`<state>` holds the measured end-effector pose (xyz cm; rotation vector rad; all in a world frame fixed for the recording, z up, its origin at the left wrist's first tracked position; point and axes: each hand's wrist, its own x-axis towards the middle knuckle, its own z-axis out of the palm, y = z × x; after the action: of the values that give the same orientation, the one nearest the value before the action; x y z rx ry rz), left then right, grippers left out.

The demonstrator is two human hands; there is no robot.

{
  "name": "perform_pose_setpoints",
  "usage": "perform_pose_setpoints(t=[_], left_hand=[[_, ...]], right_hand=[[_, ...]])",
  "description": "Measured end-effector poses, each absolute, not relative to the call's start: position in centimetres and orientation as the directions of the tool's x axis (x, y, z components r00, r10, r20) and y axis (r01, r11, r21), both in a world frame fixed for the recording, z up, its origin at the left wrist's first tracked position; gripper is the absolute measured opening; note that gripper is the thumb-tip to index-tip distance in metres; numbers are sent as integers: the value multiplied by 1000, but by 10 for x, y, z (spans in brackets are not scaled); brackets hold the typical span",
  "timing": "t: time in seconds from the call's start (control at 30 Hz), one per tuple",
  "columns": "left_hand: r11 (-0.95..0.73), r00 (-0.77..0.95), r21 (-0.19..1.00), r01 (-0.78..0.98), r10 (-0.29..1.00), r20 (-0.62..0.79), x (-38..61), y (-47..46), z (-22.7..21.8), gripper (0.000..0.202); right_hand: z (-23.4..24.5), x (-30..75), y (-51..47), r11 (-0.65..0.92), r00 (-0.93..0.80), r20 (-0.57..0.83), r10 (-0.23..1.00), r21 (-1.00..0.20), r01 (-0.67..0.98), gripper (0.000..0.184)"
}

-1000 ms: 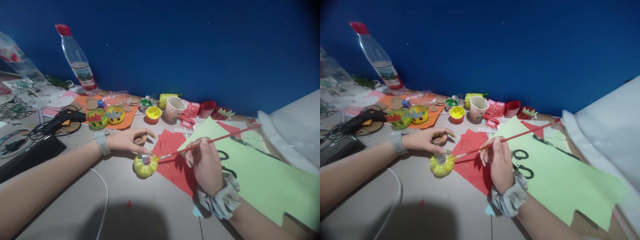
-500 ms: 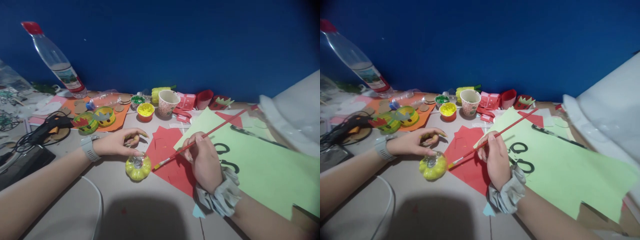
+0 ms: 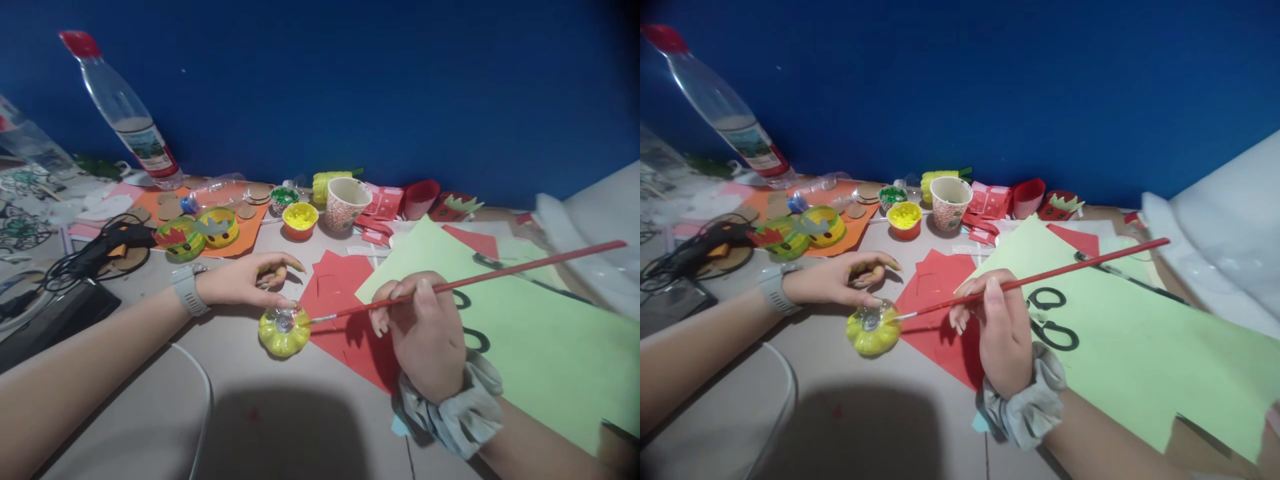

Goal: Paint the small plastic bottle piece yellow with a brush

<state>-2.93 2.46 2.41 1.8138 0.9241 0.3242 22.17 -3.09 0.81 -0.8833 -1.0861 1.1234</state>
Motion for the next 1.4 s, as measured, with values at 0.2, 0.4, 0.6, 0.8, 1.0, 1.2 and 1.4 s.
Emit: perform_pose_setpoints(t=[0.2,0.4,0.6,0.8,1.0,1.2,1.4], left_hand=[[-178,668,877,446,719,-193,-29,25,24,50],[-164,671,890,426,717,-189,-29,25,23,49],[-161,666,889,429,721,-191,-29,24,23,50],[-169,671,884,436,716,-194,-29,24,24,50],[-156,667,889,431,718,-197,-28,24,24,50],[-163,680,895,415,709,-186,-28,24,24,49],[-164,675,888,429,712,-195,-29,24,24,49]], right_hand=[[13,222,-34,265,78,254,964,-934,-239,22],[16,223,-38,328,14,333,943,-921,-209,21],[21,221,-39,380,58,376,925,-905,-194,22],[14,222,-42,439,-14,452,892,-873,-213,21],[11,225,-43,454,-21,468,883,-866,-211,22],[11,222,-42,503,11,518,855,-826,-253,22],[2,225,-43,459,-24,478,878,-855,-244,20]])
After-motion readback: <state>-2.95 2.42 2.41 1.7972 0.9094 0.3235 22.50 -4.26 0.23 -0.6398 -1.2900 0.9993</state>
